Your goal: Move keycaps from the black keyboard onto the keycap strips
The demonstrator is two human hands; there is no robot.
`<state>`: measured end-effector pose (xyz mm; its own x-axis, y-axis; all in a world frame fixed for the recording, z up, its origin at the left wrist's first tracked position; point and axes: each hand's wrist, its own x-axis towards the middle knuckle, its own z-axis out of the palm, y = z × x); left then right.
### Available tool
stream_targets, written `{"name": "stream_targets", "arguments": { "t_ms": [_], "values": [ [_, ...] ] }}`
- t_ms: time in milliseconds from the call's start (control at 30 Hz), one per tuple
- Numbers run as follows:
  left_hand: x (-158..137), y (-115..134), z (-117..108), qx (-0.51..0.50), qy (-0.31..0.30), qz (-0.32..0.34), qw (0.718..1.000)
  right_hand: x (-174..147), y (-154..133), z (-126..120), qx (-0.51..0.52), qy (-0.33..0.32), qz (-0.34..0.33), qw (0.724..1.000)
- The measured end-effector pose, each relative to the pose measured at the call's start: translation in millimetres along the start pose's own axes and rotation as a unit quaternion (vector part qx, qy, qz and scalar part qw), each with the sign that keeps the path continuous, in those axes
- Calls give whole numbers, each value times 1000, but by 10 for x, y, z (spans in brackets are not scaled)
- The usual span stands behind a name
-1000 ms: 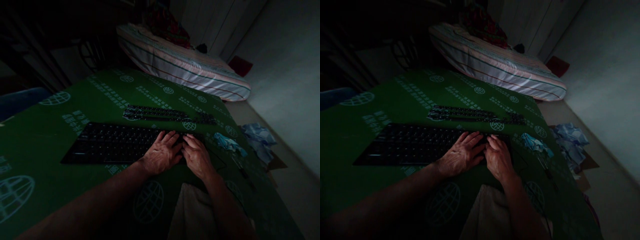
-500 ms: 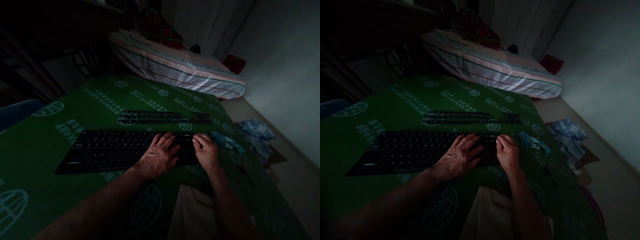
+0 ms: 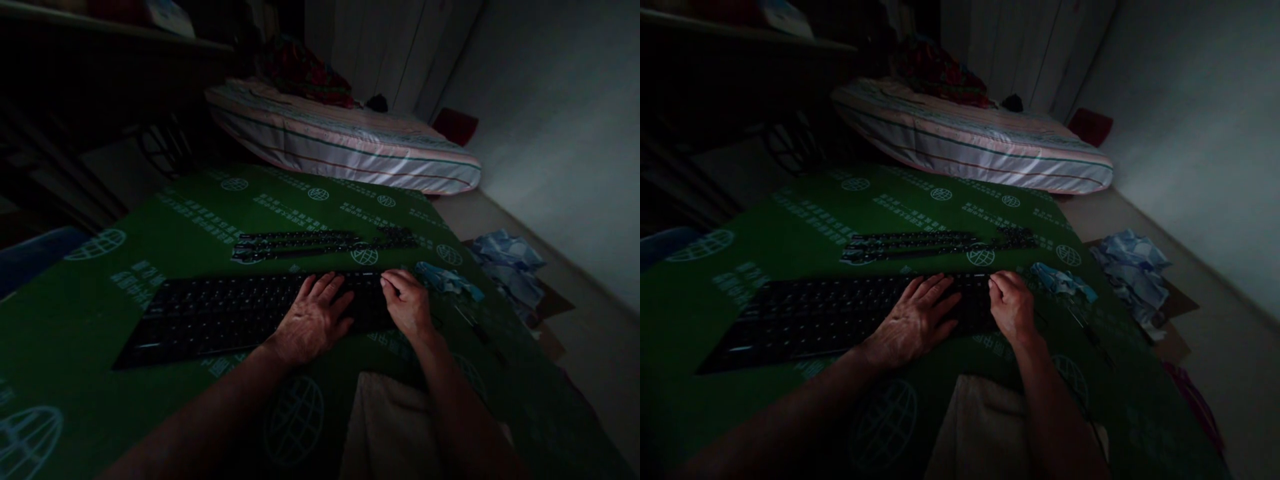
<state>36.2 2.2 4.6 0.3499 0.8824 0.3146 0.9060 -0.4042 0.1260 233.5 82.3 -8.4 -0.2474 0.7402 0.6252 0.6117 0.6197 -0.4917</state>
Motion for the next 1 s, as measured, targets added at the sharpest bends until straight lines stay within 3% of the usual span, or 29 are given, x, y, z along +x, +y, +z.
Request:
{"name": "stream_targets", "arguments": {
  "t_ms": [300,633,1000],
  "values": [
    [-44,-35,-65,8,47,-20,999,12,32,-13,-1,22,6,1000],
    [50,113,-19,13,-5,-10,1000,12,61,14,14,2,28,1000],
    [-10,54,68,46,54,22,997,16,40,64,2,13,21,1000]
  ]
}}
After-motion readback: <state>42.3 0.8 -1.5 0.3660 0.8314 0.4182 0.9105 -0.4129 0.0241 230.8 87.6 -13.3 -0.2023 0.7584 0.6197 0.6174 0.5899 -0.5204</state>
